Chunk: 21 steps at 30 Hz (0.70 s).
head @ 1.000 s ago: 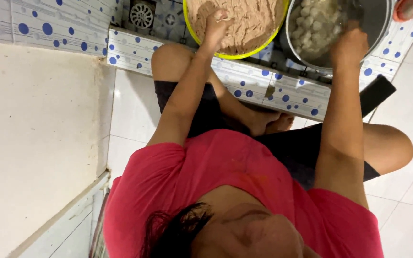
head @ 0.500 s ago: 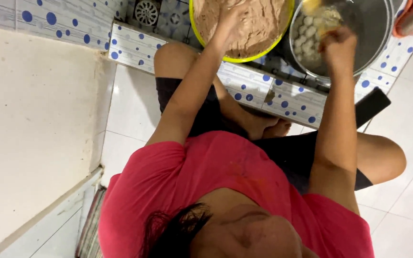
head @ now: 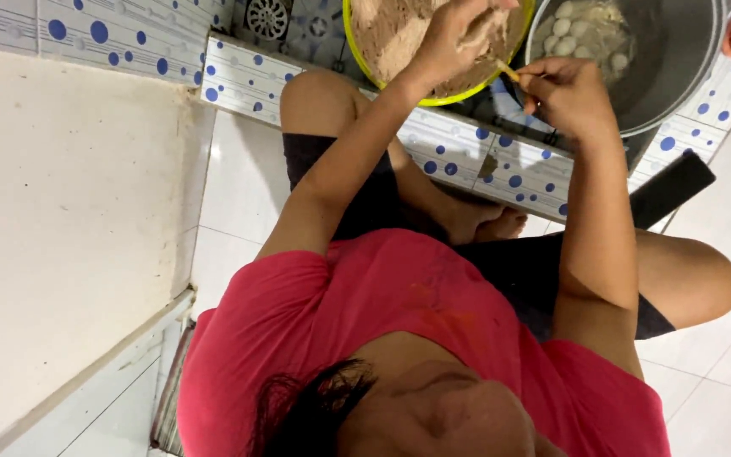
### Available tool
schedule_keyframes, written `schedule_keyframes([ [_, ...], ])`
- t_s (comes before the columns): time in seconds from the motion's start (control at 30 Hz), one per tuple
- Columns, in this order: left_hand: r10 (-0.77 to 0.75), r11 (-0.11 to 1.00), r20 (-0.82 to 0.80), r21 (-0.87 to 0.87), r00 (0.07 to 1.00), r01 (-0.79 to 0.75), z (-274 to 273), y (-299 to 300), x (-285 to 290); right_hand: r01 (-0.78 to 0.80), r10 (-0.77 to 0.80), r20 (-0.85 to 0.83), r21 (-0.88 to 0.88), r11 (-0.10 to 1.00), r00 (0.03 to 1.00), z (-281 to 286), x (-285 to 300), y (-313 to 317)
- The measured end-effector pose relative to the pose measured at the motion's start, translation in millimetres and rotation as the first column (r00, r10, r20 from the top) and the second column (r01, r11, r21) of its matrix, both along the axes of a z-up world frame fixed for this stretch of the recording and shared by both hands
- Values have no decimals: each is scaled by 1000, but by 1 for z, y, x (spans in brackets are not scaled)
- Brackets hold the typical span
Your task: A person sitting on the floor uses a spoon to scoop meat paste from a bowl and drop it into a pot of water to form meatballs.
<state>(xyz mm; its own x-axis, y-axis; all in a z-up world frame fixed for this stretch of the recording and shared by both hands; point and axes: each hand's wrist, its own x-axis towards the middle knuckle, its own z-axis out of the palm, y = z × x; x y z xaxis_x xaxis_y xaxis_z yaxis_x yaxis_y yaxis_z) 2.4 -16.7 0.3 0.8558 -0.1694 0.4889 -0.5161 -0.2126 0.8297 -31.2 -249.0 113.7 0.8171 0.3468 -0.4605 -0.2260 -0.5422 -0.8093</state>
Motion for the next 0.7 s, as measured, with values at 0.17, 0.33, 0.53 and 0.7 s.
schedule_keyframes([
  [0.17, 59, 998, 262, 14, 963, -65, 45, -4, -14, 45, -44, -10, 76, 996, 999, 24, -4, 2],
  [0.33, 131, 805, -375, -500, 918, -319, -37, -6, 0, -38, 71, 129, -244, 969, 989, 46, -3, -7],
  [0.53, -136, 469, -705, -665, 696, -582, -57, 23, 3, 132, -112, 290, -49, 990, 950, 10, 14, -67],
  [0.7, -8, 739, -718, -474, 696, -480, -79, 16, 13, 183, -193, 336, 60, 981, 922, 13, 15, -81],
])
